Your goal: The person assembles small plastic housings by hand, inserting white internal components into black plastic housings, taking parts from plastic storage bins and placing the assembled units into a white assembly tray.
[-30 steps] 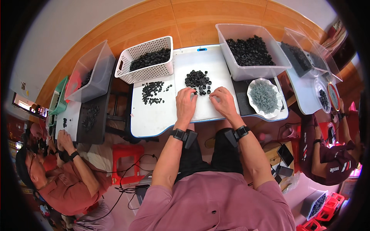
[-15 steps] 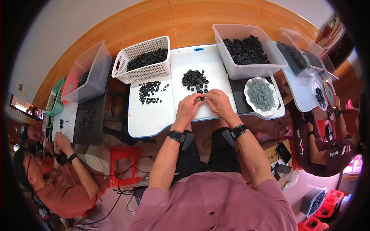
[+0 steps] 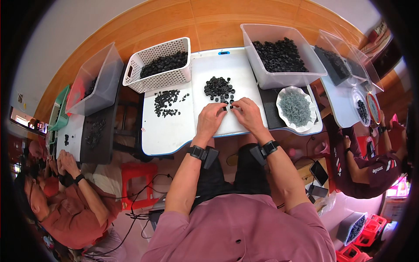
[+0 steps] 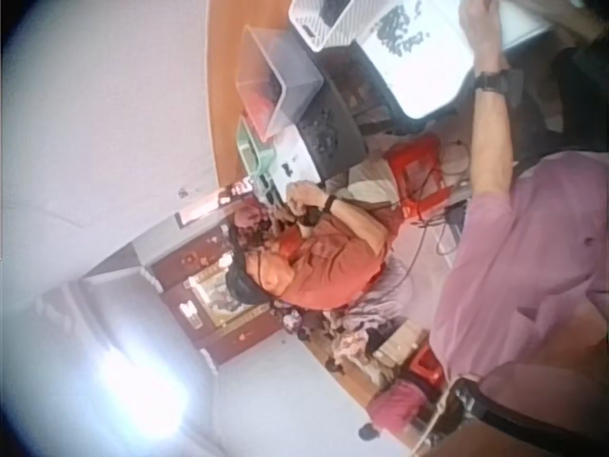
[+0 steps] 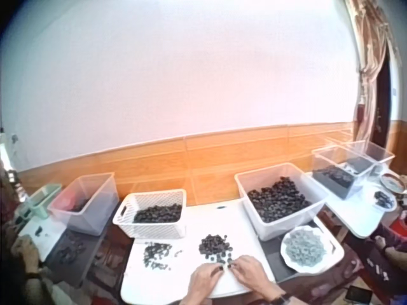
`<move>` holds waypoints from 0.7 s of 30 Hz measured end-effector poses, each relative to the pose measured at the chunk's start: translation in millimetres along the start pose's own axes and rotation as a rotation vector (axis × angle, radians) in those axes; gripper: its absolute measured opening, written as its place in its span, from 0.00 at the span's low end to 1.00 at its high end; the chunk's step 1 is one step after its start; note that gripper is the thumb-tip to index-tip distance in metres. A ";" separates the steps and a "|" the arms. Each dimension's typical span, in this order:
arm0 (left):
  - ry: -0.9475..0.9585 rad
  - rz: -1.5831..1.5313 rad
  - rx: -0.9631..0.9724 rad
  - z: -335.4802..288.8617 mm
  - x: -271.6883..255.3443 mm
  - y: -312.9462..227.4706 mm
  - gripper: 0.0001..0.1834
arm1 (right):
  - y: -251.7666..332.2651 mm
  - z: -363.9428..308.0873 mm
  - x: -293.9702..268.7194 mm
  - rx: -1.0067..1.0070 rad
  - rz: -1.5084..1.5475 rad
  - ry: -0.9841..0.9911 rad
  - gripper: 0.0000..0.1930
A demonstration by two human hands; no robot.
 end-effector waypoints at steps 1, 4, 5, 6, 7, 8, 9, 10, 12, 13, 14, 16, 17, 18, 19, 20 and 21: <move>-0.007 0.006 0.005 1.1 -1.2 -1.0 0.13 | -0.5 1.1 -0.5 0.051 -0.007 -0.001 0.08; -0.003 0.015 0.029 0.3 -4.2 1.3 0.13 | 1.3 -0.4 0.3 0.127 -0.019 0.007 0.07; -0.009 0.013 0.032 1.6 -4.9 -0.3 0.13 | -1.8 -1.6 -0.4 0.160 -0.034 0.010 0.07; 0.025 0.038 0.068 0.5 -5.0 -3.1 0.12 | -3.0 -2.6 -0.9 0.153 -0.036 0.011 0.07; 0.059 0.064 0.104 -0.3 -4.9 -6.0 0.12 | -2.6 -3.8 -0.4 0.112 -0.031 0.039 0.06; 0.052 0.065 0.106 -0.7 -6.2 -6.3 0.12 | 0.7 -3.3 0.5 0.071 -0.023 0.066 0.05; 0.063 0.076 0.117 -1.0 -6.6 -7.0 0.11 | 3.6 -2.2 1.8 0.061 -0.034 0.044 0.04; 0.075 0.086 0.129 -1.3 -6.8 -8.0 0.11 | 5.6 -0.7 2.4 0.055 -0.035 0.042 0.04; 0.078 0.086 0.106 -2.1 -2.9 -6.3 0.11 | 6.7 -1.1 -1.1 0.054 -0.025 -0.003 0.03; 0.038 0.072 0.091 -0.8 -2.8 -5.2 0.12 | 7.1 -1.4 -2.7 0.053 -0.034 -0.008 0.03; 0.006 0.051 0.081 1.2 1.0 -5.0 0.12 | 6.0 -3.1 -7.9 0.043 -0.056 -0.057 0.03; 0.032 0.047 0.098 4.0 5.6 -5.0 0.12 | 3.0 -7.7 -17.8 -0.003 -0.100 -0.132 0.02; 0.047 0.058 0.094 3.9 7.0 -1.5 0.13 | 5.6 -8.9 -17.7 -0.015 -0.061 -0.153 0.02; 0.021 0.079 0.108 2.5 6.2 6.8 0.13 | 10.1 -9.1 -18.1 -0.029 -0.023 -0.175 0.02; 0.039 0.077 0.080 1.4 6.5 9.5 0.14 | 13.2 -13.1 -20.2 0.021 0.030 -0.178 0.02; 0.043 0.075 0.082 -0.3 4.3 14.6 0.13 | 20.9 -17.3 -22.3 0.066 0.096 -0.180 0.02; 0.036 0.077 0.084 -1.0 3.0 12.1 0.12 | 26.9 -22.1 -31.8 0.056 0.066 -0.176 0.03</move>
Point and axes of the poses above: each hand's wrist, its own z-axis towards the middle knuckle, its own x-axis out of the palm, y = z × x, the point moved 3 cm from there along z, towards the middle knuckle, and after that the axes turned 10 degrees about -x, right-handed, at the moved point
